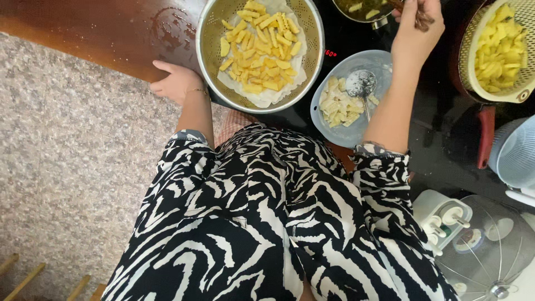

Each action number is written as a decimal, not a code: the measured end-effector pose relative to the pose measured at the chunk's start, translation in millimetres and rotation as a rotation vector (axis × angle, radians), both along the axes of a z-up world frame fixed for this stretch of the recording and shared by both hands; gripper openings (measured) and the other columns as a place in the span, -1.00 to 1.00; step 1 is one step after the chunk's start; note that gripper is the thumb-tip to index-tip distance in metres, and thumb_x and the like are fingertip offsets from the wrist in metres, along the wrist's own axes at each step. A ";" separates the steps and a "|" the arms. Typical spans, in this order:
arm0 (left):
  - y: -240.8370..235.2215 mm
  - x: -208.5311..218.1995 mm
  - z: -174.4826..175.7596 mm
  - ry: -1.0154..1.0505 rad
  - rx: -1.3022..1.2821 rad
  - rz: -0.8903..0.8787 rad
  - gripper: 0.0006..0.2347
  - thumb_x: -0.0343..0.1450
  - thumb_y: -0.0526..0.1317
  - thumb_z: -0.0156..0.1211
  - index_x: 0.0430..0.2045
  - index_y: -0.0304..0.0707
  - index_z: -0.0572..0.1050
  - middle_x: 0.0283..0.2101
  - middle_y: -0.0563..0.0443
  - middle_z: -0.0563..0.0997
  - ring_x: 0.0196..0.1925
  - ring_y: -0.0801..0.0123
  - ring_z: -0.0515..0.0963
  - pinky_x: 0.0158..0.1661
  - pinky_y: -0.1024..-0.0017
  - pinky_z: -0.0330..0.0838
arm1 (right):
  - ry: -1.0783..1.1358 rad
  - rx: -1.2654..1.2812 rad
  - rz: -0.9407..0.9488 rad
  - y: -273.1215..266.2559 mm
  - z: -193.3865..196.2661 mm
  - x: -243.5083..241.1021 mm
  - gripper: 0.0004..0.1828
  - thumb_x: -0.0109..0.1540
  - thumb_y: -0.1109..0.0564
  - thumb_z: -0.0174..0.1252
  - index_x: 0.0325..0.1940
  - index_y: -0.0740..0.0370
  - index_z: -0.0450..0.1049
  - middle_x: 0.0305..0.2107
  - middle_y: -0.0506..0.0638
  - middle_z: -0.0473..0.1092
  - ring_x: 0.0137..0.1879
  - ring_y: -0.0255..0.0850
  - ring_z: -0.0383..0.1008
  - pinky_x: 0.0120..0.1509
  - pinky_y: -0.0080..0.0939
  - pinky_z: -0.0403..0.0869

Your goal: The person transfers fried potato pieces from a pan of oil into a strainer lined with paper towels using chopsticks and a spoon.

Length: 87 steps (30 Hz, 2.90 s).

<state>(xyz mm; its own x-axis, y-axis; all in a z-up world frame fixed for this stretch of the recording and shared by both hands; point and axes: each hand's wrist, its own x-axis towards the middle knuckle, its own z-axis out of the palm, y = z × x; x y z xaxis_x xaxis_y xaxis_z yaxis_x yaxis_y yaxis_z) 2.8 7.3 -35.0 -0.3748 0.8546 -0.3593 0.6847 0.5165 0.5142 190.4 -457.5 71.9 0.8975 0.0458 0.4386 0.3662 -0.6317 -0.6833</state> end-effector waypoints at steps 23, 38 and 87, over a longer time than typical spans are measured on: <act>-1.8 -0.7 14.6 -0.040 -0.017 -0.007 -0.14 0.39 0.39 -0.38 0.46 -0.34 0.18 0.40 -0.39 0.42 0.24 -0.30 0.59 0.02 -0.21 0.52 | 0.546 -0.287 0.388 77.7 143.4 -119.6 -0.79 0.61 0.19 0.24 -0.14 0.17 0.58 -0.43 -0.14 0.43 -0.35 -0.33 0.33 -0.26 -0.20 0.20; 2.8 -1.5 -10.6 0.007 0.043 0.008 -0.19 0.41 0.38 -0.29 0.37 -0.33 0.26 0.32 -0.41 0.48 0.21 -0.35 0.61 0.06 -0.21 0.48 | -0.047 -0.005 -0.034 -42.7 -13.0 25.8 -0.83 0.45 0.23 0.29 -0.25 0.24 0.62 -0.45 0.08 0.71 -0.32 -0.19 0.80 -0.23 -0.22 0.66; -1.9 1.6 18.2 -0.015 -0.060 -0.015 -0.17 0.40 0.38 -0.41 0.42 -0.30 0.23 0.32 -0.34 0.47 0.13 -0.20 0.66 0.00 -0.08 0.53 | 0.119 0.007 -0.091 -66.8 -12.3 16.0 -0.73 0.57 0.09 0.25 -0.19 0.25 0.55 -0.41 0.07 0.62 -0.42 -0.23 0.81 -0.41 -0.32 0.63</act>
<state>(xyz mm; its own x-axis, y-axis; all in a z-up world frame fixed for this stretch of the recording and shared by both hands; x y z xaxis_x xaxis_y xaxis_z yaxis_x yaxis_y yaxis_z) 4.4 5.4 -16.8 -0.3560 0.8368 -0.4160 0.6849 0.5365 0.4930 206.4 -524.3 59.7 0.9435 -0.0410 0.3288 0.2235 -0.6537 -0.7230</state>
